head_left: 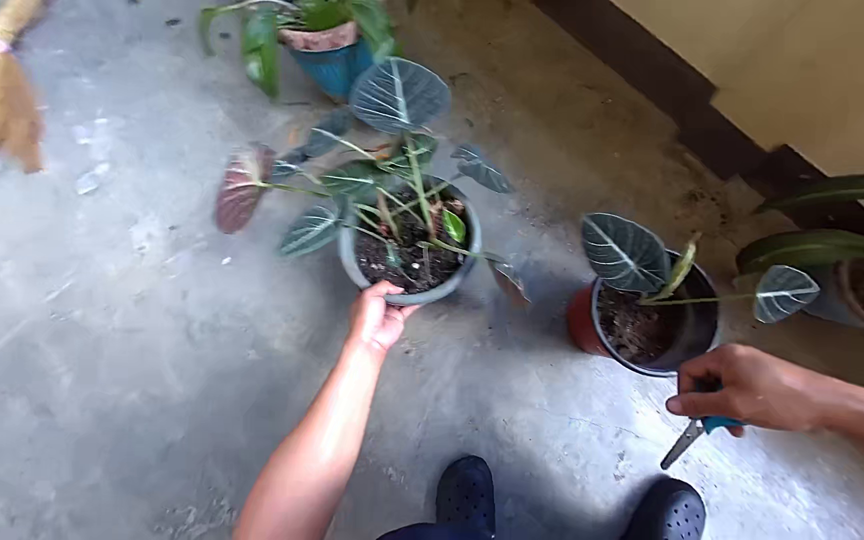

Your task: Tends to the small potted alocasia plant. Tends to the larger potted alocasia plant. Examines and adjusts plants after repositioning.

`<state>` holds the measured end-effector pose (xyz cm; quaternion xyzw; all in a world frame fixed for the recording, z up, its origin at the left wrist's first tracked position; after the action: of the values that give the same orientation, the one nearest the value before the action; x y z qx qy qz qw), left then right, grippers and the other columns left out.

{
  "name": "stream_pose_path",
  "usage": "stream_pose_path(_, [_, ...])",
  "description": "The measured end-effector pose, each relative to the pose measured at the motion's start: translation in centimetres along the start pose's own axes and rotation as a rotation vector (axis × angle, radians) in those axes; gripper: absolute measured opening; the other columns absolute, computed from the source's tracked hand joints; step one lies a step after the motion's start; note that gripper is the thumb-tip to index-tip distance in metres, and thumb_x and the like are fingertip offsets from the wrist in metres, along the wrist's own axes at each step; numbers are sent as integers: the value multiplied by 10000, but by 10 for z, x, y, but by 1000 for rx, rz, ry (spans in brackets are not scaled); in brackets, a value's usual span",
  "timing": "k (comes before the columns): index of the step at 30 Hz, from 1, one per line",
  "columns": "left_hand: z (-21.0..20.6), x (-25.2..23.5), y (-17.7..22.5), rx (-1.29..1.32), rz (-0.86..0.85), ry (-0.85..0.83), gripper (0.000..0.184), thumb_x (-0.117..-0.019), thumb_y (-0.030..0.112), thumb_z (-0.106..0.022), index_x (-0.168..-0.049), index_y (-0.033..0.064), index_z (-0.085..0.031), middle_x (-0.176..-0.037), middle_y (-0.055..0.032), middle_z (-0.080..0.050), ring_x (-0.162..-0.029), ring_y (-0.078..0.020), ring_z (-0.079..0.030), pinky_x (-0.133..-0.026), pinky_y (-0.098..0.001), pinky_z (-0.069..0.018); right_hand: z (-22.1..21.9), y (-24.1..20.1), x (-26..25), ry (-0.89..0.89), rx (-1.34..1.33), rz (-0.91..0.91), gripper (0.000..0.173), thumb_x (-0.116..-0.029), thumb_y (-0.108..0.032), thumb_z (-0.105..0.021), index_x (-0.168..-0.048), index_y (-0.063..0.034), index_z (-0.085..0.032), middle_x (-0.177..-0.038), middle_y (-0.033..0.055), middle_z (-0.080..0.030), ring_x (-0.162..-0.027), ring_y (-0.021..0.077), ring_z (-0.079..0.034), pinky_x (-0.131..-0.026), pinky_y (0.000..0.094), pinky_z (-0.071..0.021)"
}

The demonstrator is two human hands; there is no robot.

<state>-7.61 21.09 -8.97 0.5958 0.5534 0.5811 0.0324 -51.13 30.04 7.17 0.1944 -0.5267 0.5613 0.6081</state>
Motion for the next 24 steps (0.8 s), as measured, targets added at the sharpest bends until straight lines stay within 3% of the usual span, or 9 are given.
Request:
stream_pose_path(4, [-46, -36, -2, 124, -93, -161, 384, -1039, 146, -491, -1403, 45, -425, -1322, -194, -584, -1163, -359, -654, -965, -536, -577, -32, 83, 9, -38, -45, -195, 266, -1000, -295, -702, -872, -62, -707, -664, 31, -644, -522, 115, -571, -553, 301, -489])
stream_pose_path(6, [-66, -36, -26, 135, -60, -282, 602, -1096, 405, -453, -1592, 127, -255, -1548, -164, -459, -1343, -328, -571, -1088, -457, -523, -40, 114, 19, 4, -62, -222, 228, -1003, -268, -697, -964, -45, -718, -728, 59, -662, -578, 149, -600, -620, 358, -524])
stream_pose_path(8, [-82, -14, -72, -47, 35, -328, 700, -1097, 550, -311, -1625, 127, -127, -1615, -134, -370, -1381, -276, -534, -1098, -428, -499, -42, 135, 34, 48, -52, -262, 244, -1011, -271, -681, -1029, -31, -719, -792, 98, -678, -646, 202, -622, -699, 436, -530])
stream_pose_path(10, [-99, 30, -117, -347, 107, -363, 546, -1116, 487, -300, -1491, 92, -341, -1245, -57, -602, -1053, -176, -668, -887, -383, -573, -37, 152, 48, 90, -19, -306, 297, -1026, -299, -658, -1034, -7, -710, -811, 128, -672, -674, 237, -626, -723, 468, -527])
stream_pose_path(12, [-117, 72, -151, -556, 141, -584, 374, -1126, 343, -332, -1382, 88, -425, -990, -25, -654, -868, -171, -688, -772, -382, -597, -32, 176, 58, 161, -32, -358, 355, -1034, -336, -642, -1001, 13, -698, -781, 138, -643, -655, 241, -604, -691, 462, -517])
stream_pose_path(14, [-144, 102, -168, -659, 159, -743, 293, -1113, 278, -398, -1323, 78, -442, -948, -56, -664, -832, -201, -706, -732, -390, -621, -24, 206, 63, 276, -45, -429, 404, -1031, -380, -636, -958, 13, -695, -767, 152, -637, -668, 274, -613, -690, 498, -518])
stream_pose_path(18, [-189, 116, -170, -854, 42, -651, 456, -1008, 94, -637, -1411, 1, -446, -1132, -183, -651, -836, -247, -737, -668, -413, -651, 6, 276, 64, 466, -40, -508, 463, -1011, -453, -642, -863, -20, -709, -749, 165, -670, -698, 336, -668, -689, 583, -536])
stream_pose_path(20, [-195, 111, -160, -937, -32, -597, 404, -934, -9, -647, -1315, -10, -513, -1056, -163, -655, -792, -230, -730, -650, -419, -651, 23, 303, 61, 524, -112, -534, 464, -1014, -452, -638, -848, -25, -711, -743, 156, -680, -678, 321, -671, -686, 582, -540])
stream_pose_path(24, [-183, 100, -138, -1006, -115, -444, 238, -898, -32, -647, -1094, 46, -538, -874, -60, -630, -705, -166, -698, -604, -387, -635, 57, 360, 47, 629, -160, -543, 434, -1023, -436, -623, -907, -33, -736, -819, 166, -710, -743, 328, -697, -731, 577, -557])
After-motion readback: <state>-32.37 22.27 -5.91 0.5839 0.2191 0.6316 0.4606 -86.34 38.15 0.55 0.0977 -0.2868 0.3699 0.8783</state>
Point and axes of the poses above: each hand's wrist, its own x-axis away from the middle knuckle, its own z-axis out of the back of the hand, y = z × x, the point moved 5 cm from there along -x, towards the middle knuckle
